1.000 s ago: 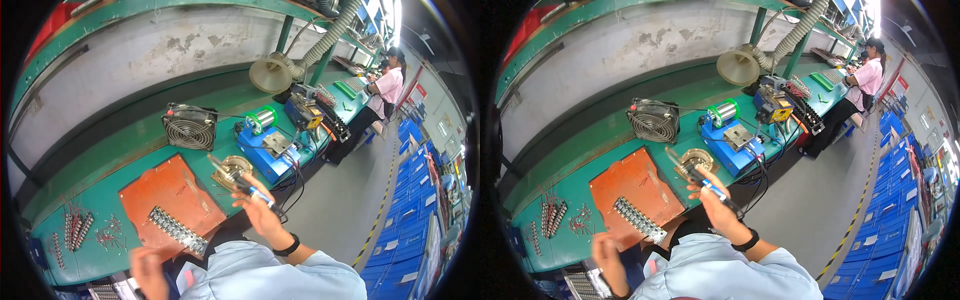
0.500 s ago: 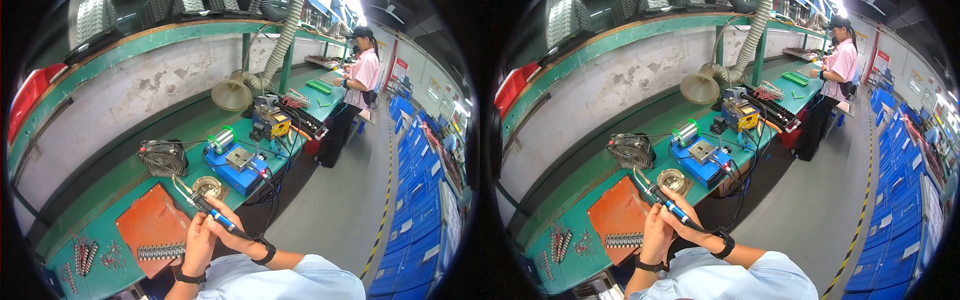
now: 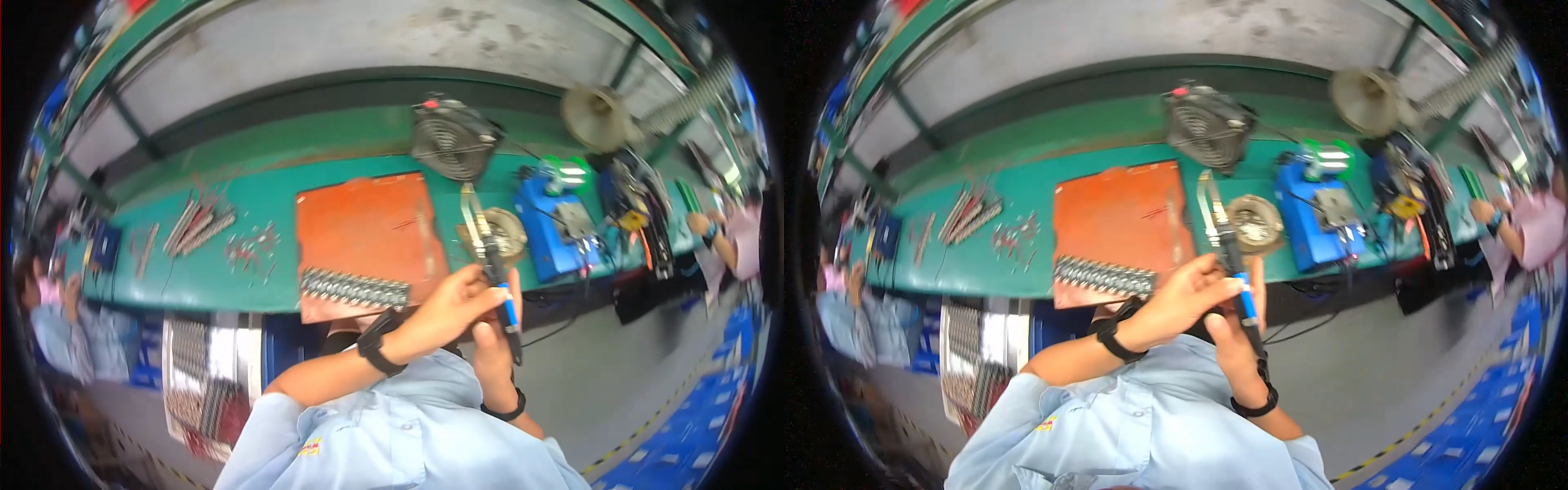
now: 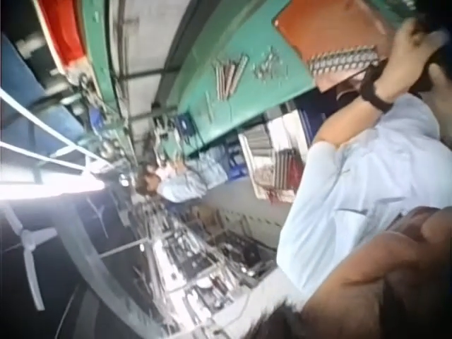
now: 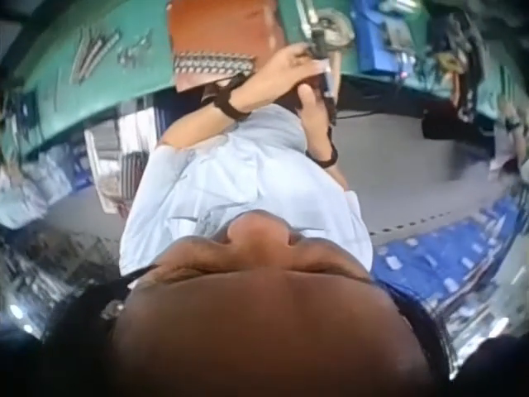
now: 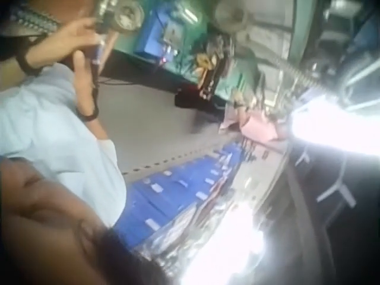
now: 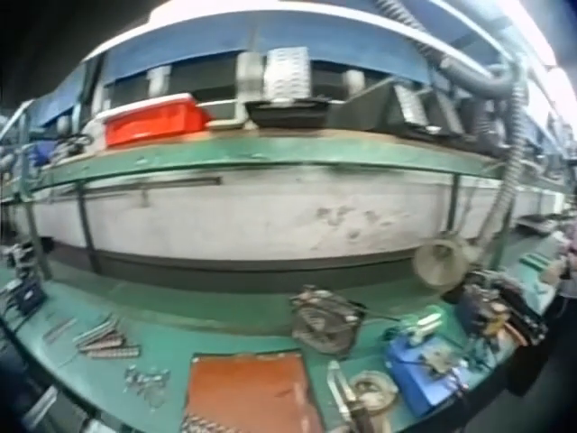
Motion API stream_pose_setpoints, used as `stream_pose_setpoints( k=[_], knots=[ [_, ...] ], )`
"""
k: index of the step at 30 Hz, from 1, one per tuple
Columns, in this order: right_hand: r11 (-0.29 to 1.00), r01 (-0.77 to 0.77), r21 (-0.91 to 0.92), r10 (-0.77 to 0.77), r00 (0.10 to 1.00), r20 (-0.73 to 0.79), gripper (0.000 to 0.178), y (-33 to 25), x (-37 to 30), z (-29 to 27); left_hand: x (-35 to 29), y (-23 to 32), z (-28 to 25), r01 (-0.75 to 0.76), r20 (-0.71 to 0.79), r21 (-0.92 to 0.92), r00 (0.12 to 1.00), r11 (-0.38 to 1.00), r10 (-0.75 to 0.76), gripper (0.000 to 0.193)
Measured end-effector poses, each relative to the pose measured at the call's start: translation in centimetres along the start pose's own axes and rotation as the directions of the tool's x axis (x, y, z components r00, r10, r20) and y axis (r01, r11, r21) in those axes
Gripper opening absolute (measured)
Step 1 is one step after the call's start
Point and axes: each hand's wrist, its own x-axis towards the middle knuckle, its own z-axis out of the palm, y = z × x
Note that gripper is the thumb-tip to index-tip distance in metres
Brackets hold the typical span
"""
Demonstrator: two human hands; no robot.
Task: The person solders red wires onto a circuit board using a soldering iron, then sets it down to pick up another board from a tray and repeats the process.
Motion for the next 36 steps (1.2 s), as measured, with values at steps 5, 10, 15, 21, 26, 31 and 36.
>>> stream_pose_setpoints(
  k=[5, 10, 15, 21, 26, 31, 36],
  knots=[
    [0.99, -0.102, -0.096, 0.106, 0.994, 0.035, 0.087, 1.2, -2.3, 0.0, -0.2, 0.0, -1.3, 0.022, 0.098, -0.084, 0.995, 0.996, -0.014, 0.033],
    [0.791, -0.439, -0.426, 0.608, 0.643, 0.466, 0.077, -5.0, -3.5, -3.1, -0.5, 0.8, -2.0, 0.011, 0.069, 0.048, 0.998, 0.999, -0.014, 0.032],
    [0.976, -0.219, 0.008, 0.182, 0.831, 0.526, 0.076, -14.2, -1.7, -13.8, -2.2, 1.5, -1.7, -0.009, -0.07, -0.173, 0.998, 0.985, -0.003, 0.016],
    [0.95, 0.296, -0.105, -0.312, 0.849, -0.427, 0.05, -21.8, 8.5, -24.0, -3.0, 0.7, -1.9, 0.063, 0.008, -0.183, 0.998, 0.981, -0.063, 0.021],
    [0.946, 0.236, -0.221, -0.322, 0.738, -0.593, 0.053, -21.0, 14.0, -29.7, -3.5, 0.3, -1.7, 0.043, -0.009, -0.156, 0.999, 0.987, -0.045, 0.022],
    [0.954, 0.181, -0.24, -0.293, 0.744, -0.6, 0.059, -19.9, 16.9, -30.0, -3.8, 0.2, -1.6, 0.042, -0.025, -0.132, 0.999, 0.99, -0.046, 0.023],
    [0.956, 0.133, -0.262, -0.274, 0.728, -0.628, 0.065, -21.6, 19.9, -32.5, -3.0, -0.1, -1.4, 0.096, -0.024, -0.163, 0.995, 0.982, -0.102, 0.025]
  ],
)
